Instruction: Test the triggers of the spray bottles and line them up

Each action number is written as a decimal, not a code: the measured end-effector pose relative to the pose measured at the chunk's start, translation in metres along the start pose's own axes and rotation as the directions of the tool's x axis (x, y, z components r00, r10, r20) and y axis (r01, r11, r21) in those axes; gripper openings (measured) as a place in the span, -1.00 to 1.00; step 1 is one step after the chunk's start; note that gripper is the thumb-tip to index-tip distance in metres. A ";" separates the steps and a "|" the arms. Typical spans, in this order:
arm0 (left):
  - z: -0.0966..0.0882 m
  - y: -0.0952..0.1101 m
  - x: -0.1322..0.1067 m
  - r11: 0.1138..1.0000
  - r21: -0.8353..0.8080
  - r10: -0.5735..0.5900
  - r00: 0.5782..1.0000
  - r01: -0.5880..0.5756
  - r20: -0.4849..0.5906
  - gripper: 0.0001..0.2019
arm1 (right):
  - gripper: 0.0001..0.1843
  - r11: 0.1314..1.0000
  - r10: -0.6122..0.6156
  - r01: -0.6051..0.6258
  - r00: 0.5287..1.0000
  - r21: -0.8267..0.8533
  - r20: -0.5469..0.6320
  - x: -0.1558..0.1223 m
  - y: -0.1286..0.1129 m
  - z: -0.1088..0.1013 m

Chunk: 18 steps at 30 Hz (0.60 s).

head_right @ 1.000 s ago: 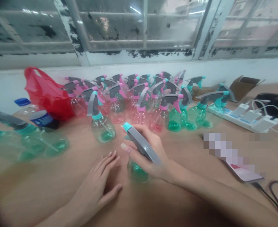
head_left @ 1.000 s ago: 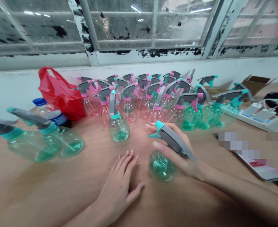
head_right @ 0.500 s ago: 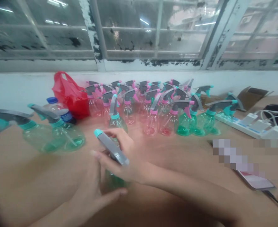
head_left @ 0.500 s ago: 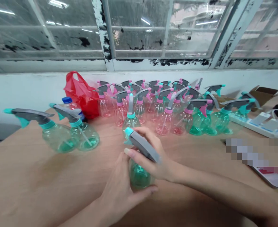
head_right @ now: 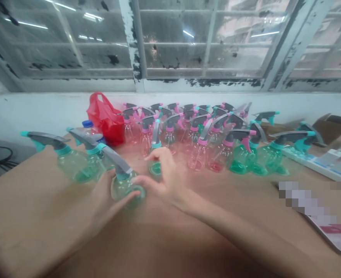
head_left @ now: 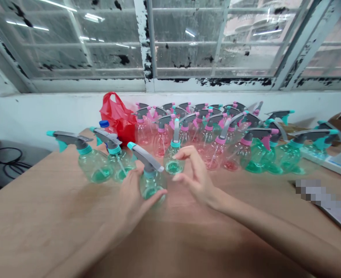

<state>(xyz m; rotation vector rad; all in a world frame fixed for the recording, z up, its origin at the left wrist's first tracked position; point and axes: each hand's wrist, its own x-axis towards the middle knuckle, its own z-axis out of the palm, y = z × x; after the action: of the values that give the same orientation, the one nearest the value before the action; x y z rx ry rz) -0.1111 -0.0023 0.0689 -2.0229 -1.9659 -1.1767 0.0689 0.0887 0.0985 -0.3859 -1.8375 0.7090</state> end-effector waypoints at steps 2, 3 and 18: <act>0.002 -0.006 0.010 1.000 0.031 0.002 0.999 -0.001 -0.034 -0.48 | -0.62 0.976 0.211 -0.214 0.974 -0.028 -0.086 -0.001 0.010 -0.015; 0.004 -0.009 0.015 0.999 0.042 -0.003 0.999 0.005 -0.039 -0.47 | -0.63 0.960 0.273 -0.279 0.956 -0.041 -0.104 -0.001 0.015 -0.020; 0.016 -0.024 0.065 0.998 0.065 -0.006 1.000 0.006 -0.001 -0.35 | -0.05 0.883 0.432 -0.435 0.900 -0.176 -0.057 0.024 0.058 0.005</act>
<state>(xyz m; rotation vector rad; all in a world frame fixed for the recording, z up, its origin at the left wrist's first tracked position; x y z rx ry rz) -0.1329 0.0638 0.0844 -1.9862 -1.9843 -1.0992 0.0518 0.1454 0.0783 -0.9466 -1.8235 0.8332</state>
